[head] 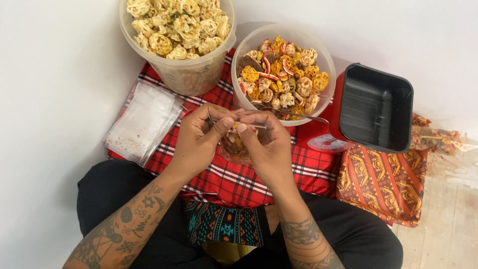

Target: Scooping snack food from a large bowl into small plastic bags using a spoon and hands.

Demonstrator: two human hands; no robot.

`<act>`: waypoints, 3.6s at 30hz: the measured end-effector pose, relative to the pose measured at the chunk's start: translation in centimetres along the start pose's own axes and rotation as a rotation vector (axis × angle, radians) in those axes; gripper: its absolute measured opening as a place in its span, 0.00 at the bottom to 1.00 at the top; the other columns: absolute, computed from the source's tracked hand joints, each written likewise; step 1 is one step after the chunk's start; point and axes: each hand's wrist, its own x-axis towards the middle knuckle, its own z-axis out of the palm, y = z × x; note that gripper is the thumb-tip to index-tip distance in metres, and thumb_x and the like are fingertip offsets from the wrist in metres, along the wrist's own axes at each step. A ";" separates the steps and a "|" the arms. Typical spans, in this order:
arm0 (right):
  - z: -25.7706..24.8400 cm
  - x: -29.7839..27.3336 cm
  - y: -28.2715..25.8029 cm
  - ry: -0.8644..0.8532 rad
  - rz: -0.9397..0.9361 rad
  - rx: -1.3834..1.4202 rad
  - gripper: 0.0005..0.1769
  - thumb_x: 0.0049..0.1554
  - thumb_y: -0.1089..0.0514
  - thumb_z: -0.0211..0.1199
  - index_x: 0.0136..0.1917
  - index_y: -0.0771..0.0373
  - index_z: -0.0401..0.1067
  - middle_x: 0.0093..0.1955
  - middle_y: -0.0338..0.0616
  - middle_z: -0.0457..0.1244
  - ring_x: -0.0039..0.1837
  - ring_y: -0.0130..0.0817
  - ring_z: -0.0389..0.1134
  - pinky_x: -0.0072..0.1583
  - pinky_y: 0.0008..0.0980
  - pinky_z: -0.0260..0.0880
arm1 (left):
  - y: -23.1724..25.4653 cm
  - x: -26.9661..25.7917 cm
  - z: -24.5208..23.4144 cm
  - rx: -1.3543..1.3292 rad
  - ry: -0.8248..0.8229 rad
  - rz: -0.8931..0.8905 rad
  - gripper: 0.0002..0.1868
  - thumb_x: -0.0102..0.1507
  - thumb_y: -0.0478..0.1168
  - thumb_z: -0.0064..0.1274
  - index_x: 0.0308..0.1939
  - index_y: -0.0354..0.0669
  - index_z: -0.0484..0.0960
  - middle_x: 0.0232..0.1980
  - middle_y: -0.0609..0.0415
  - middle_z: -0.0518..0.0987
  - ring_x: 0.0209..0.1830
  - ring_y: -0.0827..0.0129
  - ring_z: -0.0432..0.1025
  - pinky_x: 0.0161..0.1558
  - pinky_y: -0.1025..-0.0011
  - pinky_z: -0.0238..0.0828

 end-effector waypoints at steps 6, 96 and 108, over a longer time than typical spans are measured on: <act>-1.3 -0.1 1.1 0.070 0.098 0.093 0.06 0.58 0.65 0.66 0.48 0.71 0.75 0.48 0.55 0.70 0.58 0.38 0.69 0.56 0.34 0.71 | 1.6 0.3 0.0 -0.010 -0.052 -0.083 0.07 0.64 0.35 0.59 0.43 0.35 0.84 0.39 0.53 0.82 0.43 0.76 0.75 0.45 0.75 0.76; -39.2 3.2 21.7 1.047 0.667 -0.346 0.27 0.43 0.53 0.71 0.56 0.61 0.74 0.46 0.45 0.70 0.54 0.42 0.75 0.54 0.44 0.76 | -26.9 3.9 35.7 0.307 -0.638 -0.111 0.39 0.62 0.31 0.34 0.79 0.36 0.48 0.82 0.38 0.47 0.82 0.50 0.44 0.77 0.63 0.39; -36.1 3.3 15.2 1.197 0.632 -0.418 0.35 0.46 0.47 0.68 0.61 0.67 0.62 0.57 0.63 0.65 0.65 0.61 0.67 0.66 0.58 0.67 | -34.3 3.3 35.0 1.108 -0.642 0.781 0.14 0.65 0.41 0.48 0.28 0.44 0.85 0.22 0.48 0.79 0.28 0.55 0.79 0.35 0.59 0.70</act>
